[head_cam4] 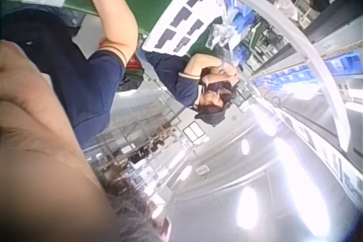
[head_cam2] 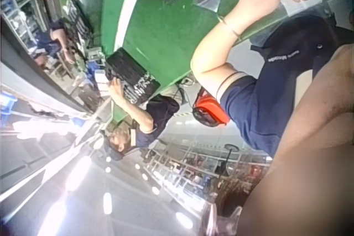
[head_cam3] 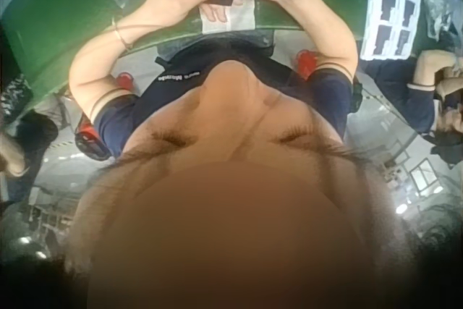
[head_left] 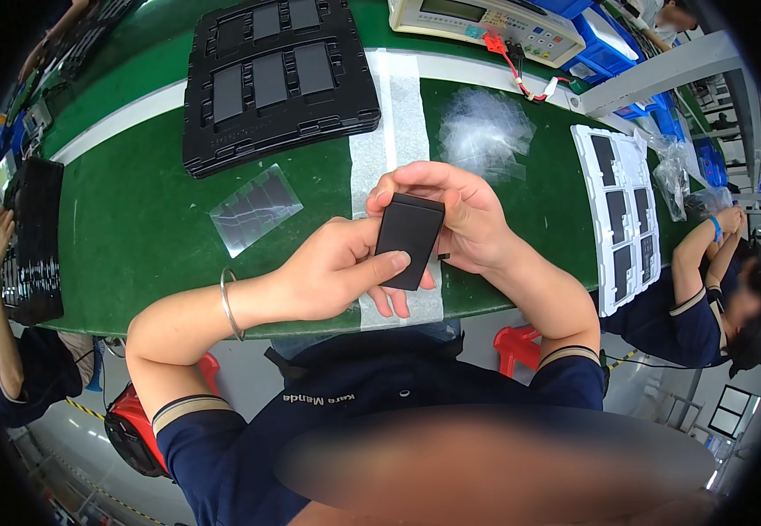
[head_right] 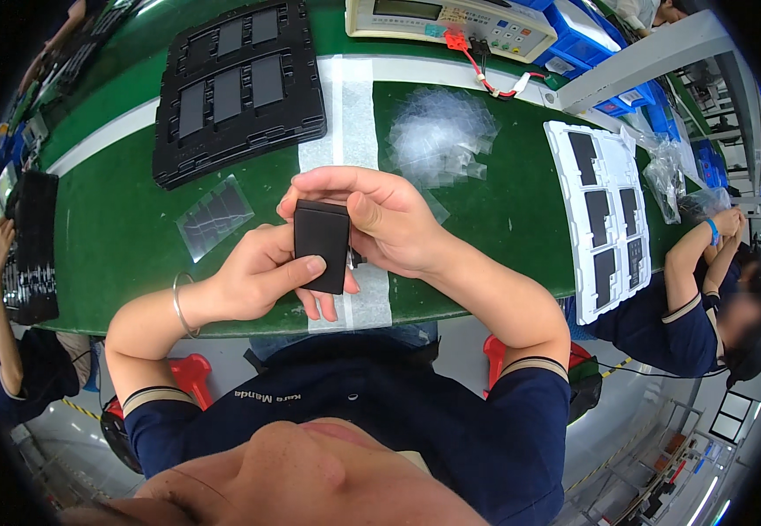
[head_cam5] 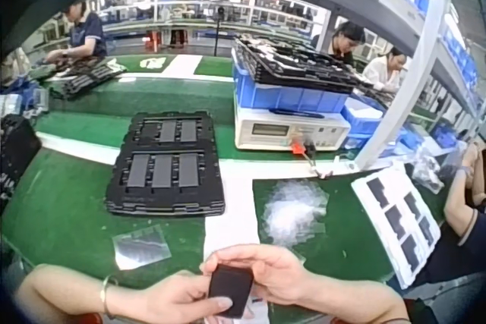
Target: The recorder is assembling small electronic components, specifically attaching a small plastic or rubber part to a larger rectangular component on a factory assembly line.
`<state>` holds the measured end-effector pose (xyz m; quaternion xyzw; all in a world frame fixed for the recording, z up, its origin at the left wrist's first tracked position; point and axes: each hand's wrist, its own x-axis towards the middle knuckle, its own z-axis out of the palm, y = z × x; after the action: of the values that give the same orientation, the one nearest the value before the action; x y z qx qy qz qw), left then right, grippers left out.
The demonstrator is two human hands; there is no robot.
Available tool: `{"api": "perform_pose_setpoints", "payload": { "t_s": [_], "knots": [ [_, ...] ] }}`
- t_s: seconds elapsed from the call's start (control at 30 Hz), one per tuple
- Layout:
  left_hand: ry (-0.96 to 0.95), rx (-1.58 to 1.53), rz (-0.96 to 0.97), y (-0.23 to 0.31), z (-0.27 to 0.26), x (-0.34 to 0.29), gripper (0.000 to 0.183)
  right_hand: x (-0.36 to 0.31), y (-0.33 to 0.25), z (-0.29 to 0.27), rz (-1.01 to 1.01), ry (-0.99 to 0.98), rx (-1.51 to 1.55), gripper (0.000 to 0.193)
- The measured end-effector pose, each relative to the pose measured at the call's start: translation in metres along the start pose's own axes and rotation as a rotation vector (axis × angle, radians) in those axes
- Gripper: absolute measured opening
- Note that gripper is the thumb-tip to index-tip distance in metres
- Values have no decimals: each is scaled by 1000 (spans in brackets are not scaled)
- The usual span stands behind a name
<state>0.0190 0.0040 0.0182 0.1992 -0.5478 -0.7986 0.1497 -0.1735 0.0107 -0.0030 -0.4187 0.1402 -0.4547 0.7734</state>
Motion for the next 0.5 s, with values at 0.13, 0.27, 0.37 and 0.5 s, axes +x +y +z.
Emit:
{"api": "perform_pose_setpoints", "payload": {
  "t_s": [0.13, 0.27, 0.37, 0.5],
  "knots": [
    [20, -87, -4, -3, 3, -2, 27, 6, -7, 5, 57, 44, 10, 60],
    [76, -90, 8, 1, 4, 0, 29, 11, -9, -16, -105, 0, 2, 68],
    [70, -70, 6, -1, 2, 2, 30, 7, -18, -16, 0, -24, -195, 69],
    [67, -94, -3, -4, 4, 2, 29, 3, -8, -12, -1, 80, -181, 53]
  ]
}}
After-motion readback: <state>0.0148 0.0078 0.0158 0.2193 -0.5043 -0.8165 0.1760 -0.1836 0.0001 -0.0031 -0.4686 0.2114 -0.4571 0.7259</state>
